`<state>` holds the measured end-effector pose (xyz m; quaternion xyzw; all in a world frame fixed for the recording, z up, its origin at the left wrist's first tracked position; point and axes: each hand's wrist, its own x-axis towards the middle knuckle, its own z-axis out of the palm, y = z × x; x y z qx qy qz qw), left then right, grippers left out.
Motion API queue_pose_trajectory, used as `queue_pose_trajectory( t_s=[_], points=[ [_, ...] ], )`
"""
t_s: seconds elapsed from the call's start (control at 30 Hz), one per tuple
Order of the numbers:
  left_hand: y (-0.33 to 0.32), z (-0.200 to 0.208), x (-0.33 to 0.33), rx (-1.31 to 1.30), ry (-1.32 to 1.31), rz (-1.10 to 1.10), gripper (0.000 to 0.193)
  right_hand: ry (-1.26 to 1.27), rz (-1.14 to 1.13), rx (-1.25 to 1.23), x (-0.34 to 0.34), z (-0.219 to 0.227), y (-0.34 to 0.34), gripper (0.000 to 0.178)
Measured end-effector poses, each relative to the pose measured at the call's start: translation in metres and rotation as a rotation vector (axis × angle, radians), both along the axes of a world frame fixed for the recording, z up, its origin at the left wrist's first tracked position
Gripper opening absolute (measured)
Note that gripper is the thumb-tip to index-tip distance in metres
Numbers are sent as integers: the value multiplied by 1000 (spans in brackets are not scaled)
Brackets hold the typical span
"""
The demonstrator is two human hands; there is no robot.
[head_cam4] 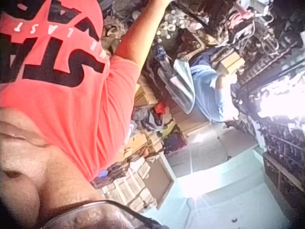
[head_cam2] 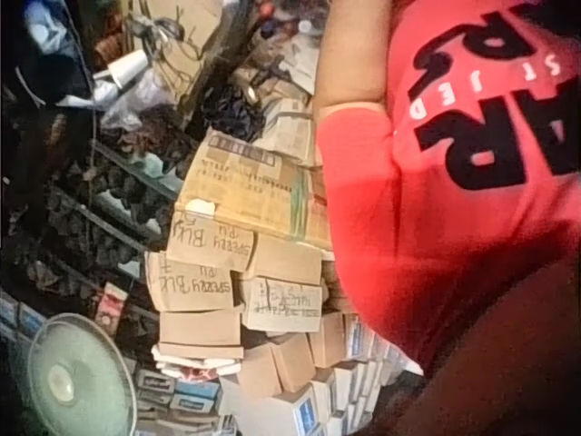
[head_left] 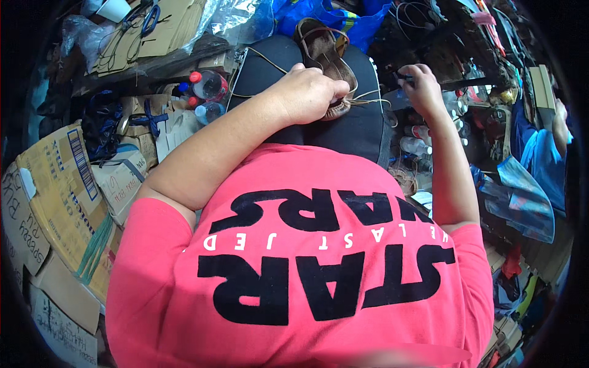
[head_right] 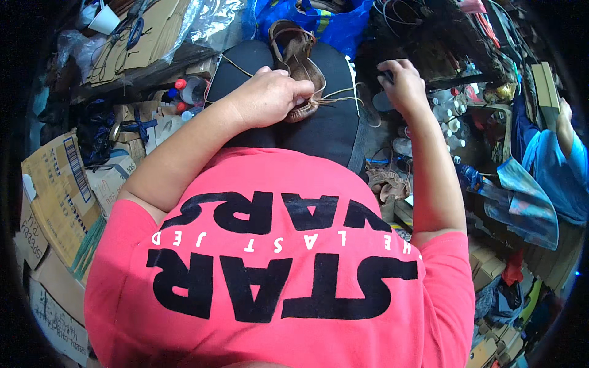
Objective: Stitching a brown leather shoe by hand using a needle and thread.
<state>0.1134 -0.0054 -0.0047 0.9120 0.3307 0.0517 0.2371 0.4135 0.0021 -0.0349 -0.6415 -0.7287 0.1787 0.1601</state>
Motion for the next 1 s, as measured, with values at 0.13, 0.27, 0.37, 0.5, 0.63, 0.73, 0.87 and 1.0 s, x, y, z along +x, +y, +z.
queue_pose_trajectory(
  t_s=[0.13, 0.27, 0.37, 0.5, 0.63, 0.73, 0.87, 1.0],
  points=[
    [1, -7, -5, -6, -15, 25, 14, 217, 24, -9, -37, 47, -27, 16],
    [-1, -6, -6, -3, -36, 9, 10, 33, 416, 23, -73, 65, -27, 10],
    [-2, -7, -5, 14, -31, 10, 9, -168, 555, 26, -87, 64, -26, 9],
    [-5, -11, -7, 96, -51, 25, 8, -383, 616, 27, -101, 57, -30, 9],
    [-5, -9, -21, 104, -51, -20, 7, -313, 678, 68, -99, 51, -28, 8],
    [-14, -4, -35, 232, -89, 3, 9, -208, 645, 76, -92, 52, -32, 6],
    [-14, 6, -78, 353, -14, 96, 11, -401, 453, 51, -32, 40, -42, 8],
    [-19, 15, -62, 225, -95, 66, 11, 175, -69, -259, 16, 57, -45, 10]
  ],
)
